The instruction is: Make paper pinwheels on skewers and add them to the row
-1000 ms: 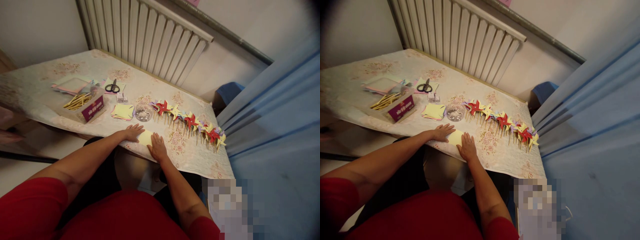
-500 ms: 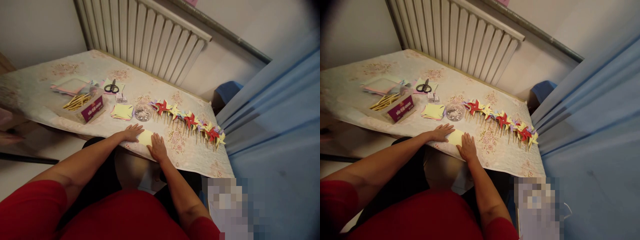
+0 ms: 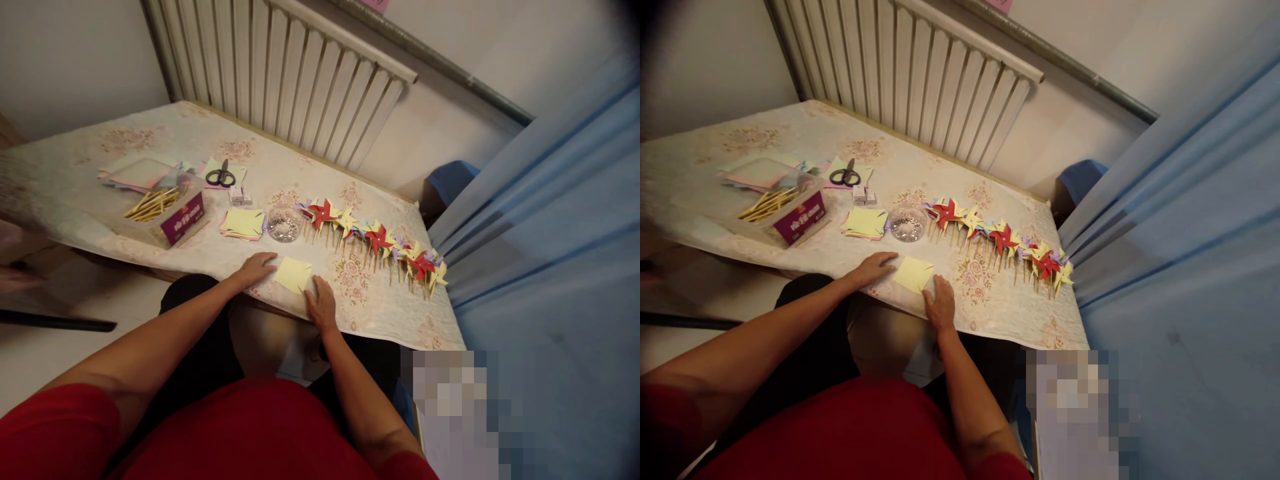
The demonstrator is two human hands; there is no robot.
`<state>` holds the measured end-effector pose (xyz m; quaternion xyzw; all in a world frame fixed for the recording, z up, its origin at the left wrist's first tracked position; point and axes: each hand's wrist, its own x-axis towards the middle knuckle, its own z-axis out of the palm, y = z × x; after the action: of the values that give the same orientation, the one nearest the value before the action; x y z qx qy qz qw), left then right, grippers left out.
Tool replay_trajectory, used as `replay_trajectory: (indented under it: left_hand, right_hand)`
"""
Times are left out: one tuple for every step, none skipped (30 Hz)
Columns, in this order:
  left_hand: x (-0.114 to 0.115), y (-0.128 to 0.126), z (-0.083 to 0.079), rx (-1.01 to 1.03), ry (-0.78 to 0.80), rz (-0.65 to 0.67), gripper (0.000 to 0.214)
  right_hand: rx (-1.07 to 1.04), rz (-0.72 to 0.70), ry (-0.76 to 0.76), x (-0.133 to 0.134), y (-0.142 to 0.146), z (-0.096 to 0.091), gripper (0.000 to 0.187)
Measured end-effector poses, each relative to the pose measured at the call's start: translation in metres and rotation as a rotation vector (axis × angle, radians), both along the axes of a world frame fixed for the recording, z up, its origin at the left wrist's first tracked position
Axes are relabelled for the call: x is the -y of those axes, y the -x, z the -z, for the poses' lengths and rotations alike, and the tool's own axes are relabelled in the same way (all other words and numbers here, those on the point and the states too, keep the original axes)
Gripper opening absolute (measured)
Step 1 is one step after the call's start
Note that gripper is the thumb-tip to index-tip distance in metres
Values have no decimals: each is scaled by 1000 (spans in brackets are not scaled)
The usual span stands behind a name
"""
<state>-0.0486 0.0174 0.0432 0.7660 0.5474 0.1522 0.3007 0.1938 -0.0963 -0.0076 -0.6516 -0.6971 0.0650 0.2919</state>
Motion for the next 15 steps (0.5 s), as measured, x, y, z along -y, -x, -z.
replay_trajectory:
  left_hand:
    - [2, -2, 0, 19, -5, -52, 54]
    - [4, -5, -1, 19, -12, -91, 51]
    - [6, -7, -2, 7, -19, -114, 48]
    - [8, -10, -2, -13, -27, -125, 46]
    - [9, -13, -3, -34, -35, -128, 44]
    - [11, -15, -4, -55, -40, -129, 42]
    - [12, -17, -4, -70, -43, -129, 41]
    - [14, -19, -5, -81, -44, -131, 39]
    - [15, -21, -6, -95, -45, -137, 37]
    - [15, -22, -6, -109, -46, -144, 36]
    - [16, -24, -7, -123, -46, -152, 34]
    - [17, -25, -8, -137, -45, -157, 32]
    - [17, -27, -9, -149, -42, -161, 31]
    - [17, -29, -11, -161, -38, -164, 29]
    - [17, -31, -12, -172, -31, -168, 28]
  right_hand:
    - [-48, 32, -1, -1, -1, 2, 50]
    - [-94, 58, 0, -2, -2, 2, 48]
    - [-134, 74, 2, -3, -3, 3, 46]
    - [-169, 83, 2, -4, -4, 3, 44]
    - [-198, 88, 2, -4, -4, 2, 43]
    - [-221, 91, -1, -5, -4, 2, 42]
    - [-244, 92, -5, -5, -4, 1, 40]
    - [-269, 94, -13, -4, -4, 0, 39]
    - [-295, 98, -22, -4, -4, 0, 38]
    - [-319, 102, -30, -4, -4, -1, 37]
    - [-340, 104, -35, -4, -3, -1, 37]
    - [-357, 106, -40, -3, -3, -2, 36]
    - [-371, 106, -43, -3, -3, -2, 36]
    - [-382, 105, -45, -3, -3, -2, 36]
    - [-393, 103, -46, -3, -2, -3, 36]
